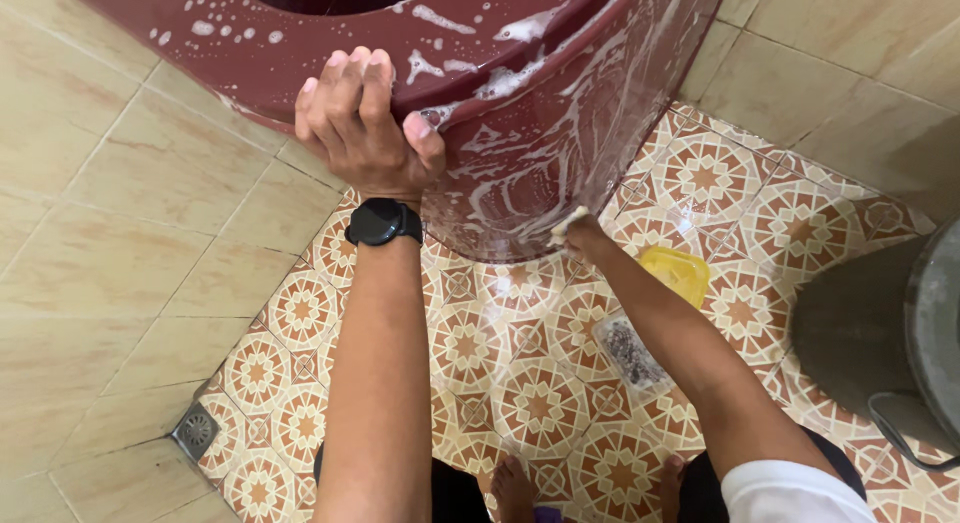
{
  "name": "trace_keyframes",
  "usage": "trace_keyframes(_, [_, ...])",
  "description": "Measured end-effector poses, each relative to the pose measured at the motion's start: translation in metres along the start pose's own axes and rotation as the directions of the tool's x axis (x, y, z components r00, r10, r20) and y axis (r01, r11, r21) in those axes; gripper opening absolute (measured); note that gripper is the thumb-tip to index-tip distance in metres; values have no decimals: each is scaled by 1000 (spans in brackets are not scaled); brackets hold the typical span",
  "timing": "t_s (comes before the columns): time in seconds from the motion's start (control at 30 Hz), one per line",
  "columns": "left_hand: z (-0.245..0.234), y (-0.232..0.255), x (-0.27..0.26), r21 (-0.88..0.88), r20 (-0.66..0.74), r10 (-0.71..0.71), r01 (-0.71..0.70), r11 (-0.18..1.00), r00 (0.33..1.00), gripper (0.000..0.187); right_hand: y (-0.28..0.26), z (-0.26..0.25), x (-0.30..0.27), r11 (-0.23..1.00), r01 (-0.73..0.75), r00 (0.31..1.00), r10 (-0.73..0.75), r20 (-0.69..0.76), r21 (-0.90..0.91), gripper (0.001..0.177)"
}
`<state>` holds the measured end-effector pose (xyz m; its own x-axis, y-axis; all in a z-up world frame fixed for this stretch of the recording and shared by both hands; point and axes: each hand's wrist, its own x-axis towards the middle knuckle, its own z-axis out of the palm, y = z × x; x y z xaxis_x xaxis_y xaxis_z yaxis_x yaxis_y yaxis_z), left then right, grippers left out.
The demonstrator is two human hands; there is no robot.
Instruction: The person cleans the exterior of a large maroon plastic container using a yellow scoop, a purple brush, and a sponge. They scrub the container's surface with soap and water, creating foam, and repeatedly rinse the tools in a nearby bucket.
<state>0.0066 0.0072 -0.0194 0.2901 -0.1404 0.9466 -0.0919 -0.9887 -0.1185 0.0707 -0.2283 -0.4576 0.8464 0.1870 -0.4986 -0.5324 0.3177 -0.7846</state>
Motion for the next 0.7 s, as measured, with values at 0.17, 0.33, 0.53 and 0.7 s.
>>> trace_keyframes(0.17, [2,0,-3,1,-1,-7,7,1000,1000,46,-21,-13,21,962,164,952,-212,-219,-218,32])
trace_keyframes(0.33, [0,-1,-2,-1,16,-9,9,1000,1000,46,-27,-29,23,660,290,815,-550,-183,-693,29])
trace_keyframes(0.53, [2,-3,-1,4,-14,4,-4,1000,1000,46,7,-19,7,467,500,713,-700,41,-729,39])
trace_keyframes(0.7, [4,-4,-1,-9,-28,8,-8,1000,1000,47,35,4,14,458,511,729,-680,84,-727,40])
